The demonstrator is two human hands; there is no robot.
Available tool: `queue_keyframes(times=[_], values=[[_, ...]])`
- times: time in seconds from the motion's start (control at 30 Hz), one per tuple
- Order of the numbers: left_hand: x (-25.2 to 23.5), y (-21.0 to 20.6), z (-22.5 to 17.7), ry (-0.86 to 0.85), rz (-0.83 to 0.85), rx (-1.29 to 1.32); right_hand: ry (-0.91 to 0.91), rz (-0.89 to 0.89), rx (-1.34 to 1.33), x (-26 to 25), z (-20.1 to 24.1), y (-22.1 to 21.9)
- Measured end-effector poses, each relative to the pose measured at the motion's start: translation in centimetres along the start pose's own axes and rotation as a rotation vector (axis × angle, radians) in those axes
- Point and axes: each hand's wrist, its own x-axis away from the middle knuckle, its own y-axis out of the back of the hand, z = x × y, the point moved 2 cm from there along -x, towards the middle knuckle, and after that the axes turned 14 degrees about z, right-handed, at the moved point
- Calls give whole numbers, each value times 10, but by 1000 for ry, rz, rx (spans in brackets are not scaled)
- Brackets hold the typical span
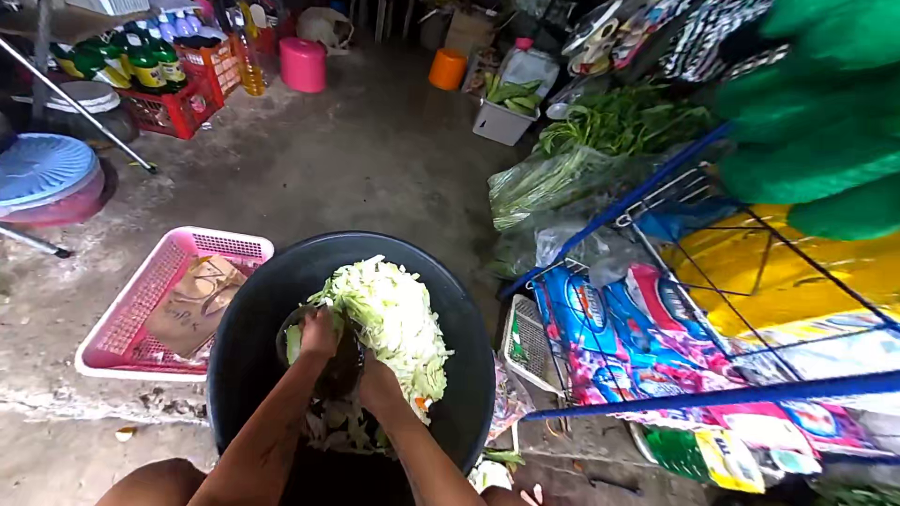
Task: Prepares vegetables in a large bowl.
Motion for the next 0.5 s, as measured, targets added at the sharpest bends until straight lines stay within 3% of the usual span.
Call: queue_keyframes(times=[0.27,0.5], values=[[2,-3,3,-66,25,98,-26,-6,6,-18,-1,-13],[0,-11,4,-66,63,-120,-83,0,25,-30,-1,-11]])
